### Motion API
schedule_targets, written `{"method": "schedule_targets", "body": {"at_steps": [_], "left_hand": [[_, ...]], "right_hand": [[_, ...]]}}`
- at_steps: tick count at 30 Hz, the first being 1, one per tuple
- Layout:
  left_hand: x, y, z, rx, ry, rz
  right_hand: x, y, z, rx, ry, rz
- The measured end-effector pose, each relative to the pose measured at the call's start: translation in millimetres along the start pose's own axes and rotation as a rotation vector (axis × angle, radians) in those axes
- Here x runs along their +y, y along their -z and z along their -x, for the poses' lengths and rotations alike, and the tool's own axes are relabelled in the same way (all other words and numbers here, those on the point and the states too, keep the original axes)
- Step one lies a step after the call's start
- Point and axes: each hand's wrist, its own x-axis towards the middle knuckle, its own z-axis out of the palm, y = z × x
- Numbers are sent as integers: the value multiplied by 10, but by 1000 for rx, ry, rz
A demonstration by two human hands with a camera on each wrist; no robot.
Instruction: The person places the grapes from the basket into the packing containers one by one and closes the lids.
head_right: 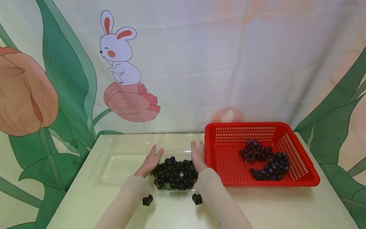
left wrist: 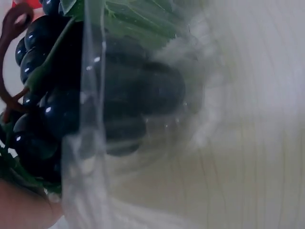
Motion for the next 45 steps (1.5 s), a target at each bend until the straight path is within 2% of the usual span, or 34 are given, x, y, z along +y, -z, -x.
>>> {"method": "schedule_targets", "body": {"at_steps": [6,15,22,26,29,35,40,45], "left_hand": [[4,-33,-43,99,29,117],[-23,-120,-45,227,-81,-4],[-45,-141,-59,273,-97,4],[-55,-146,-61,289,-91,70],[-60,-146,-53,305,-78,110],[-66,-154,-49,354,-60,97],[-76,-162,-61,386,-69,106],[-94,-172,-74,415,-57,189]], "right_hand": [[9,-6,-16,8,19,-66],[24,-19,-10,2,87,-165],[39,-47,10,13,127,-194],[44,-57,11,31,140,-189],[45,-48,17,31,133,-159],[49,-20,43,19,108,-102],[42,-21,52,28,106,-138],[31,-32,56,41,113,-176]]}}
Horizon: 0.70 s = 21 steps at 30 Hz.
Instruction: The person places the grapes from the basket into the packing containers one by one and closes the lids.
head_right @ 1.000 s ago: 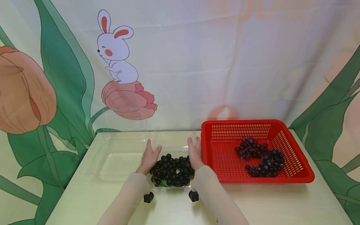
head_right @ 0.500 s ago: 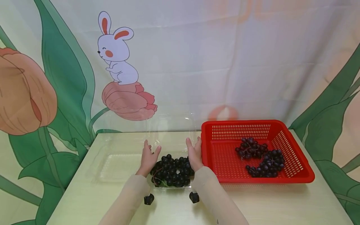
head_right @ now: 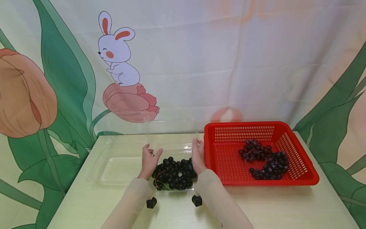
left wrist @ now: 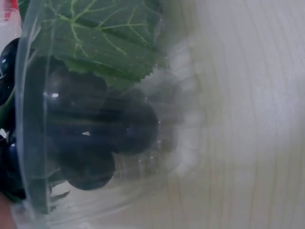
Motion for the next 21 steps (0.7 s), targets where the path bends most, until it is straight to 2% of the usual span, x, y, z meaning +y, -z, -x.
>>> {"method": "schedule_targets", "body": {"at_steps": [3,9,12,15,21], "left_hand": [[12,-6,11,25,0,35],[73,-24,42,105,-46,79],[99,-29,51,122,-59,115],[131,-2,69,113,-54,153],[182,141,110,17,21,241]], "right_hand": [[-10,2,4,3,-10,-3],[-55,16,15,9,-28,-32],[-97,41,22,5,-34,-22],[-147,70,36,-8,-63,-2],[-211,124,44,-47,-101,-20]]}}
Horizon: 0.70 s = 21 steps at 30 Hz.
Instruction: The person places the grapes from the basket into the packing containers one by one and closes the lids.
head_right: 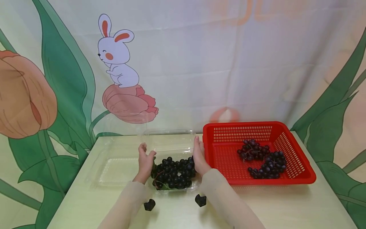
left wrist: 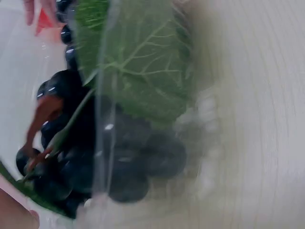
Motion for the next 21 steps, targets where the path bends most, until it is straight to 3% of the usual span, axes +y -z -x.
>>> {"method": "schedule_targets", "body": {"at_steps": [6,9,15,18,21], "left_hand": [[85,216,11,-68,35,67],[118,318,17,-140,66,118],[115,449,31,-270,173,183],[116,489,50,-308,186,179],[126,535,73,-356,180,178]], "right_hand": [[-40,15,4,-29,-23,-149],[-63,31,21,-62,-48,-230],[115,94,-159,-165,-127,-254],[79,106,-115,-176,-152,-293],[-83,115,90,-182,-154,-316]]}}
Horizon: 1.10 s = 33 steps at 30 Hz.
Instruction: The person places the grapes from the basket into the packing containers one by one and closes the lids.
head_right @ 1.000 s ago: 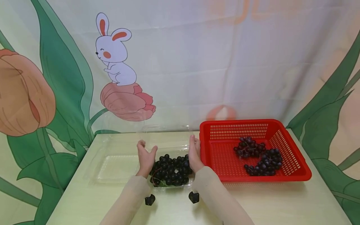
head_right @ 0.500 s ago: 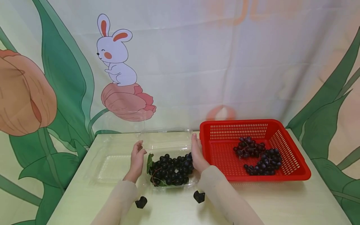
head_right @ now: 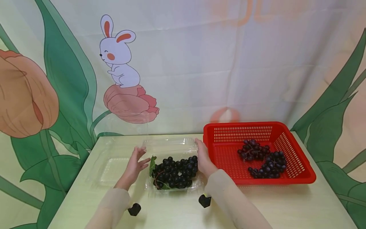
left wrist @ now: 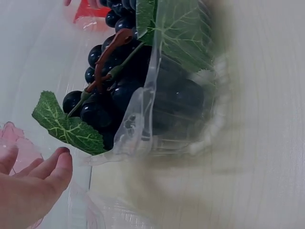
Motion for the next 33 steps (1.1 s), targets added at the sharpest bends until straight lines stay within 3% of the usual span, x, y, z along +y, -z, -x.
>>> {"method": "schedule_targets", "body": {"at_steps": [6,11,17,25,28,33], "left_hand": [[-28,60,42,-63,-8,41],[-39,89,84,-103,1,42],[-72,131,109,-106,13,44],[-235,220,150,-168,-75,-14],[-226,213,175,-165,-65,-26],[-148,171,223,-140,6,-68]], "right_hand": [[22,-9,98,-29,43,-11],[97,-26,114,2,81,-7],[180,-41,146,27,84,61],[227,-28,244,36,91,82],[221,-22,279,44,82,88],[256,8,288,22,76,90]]}}
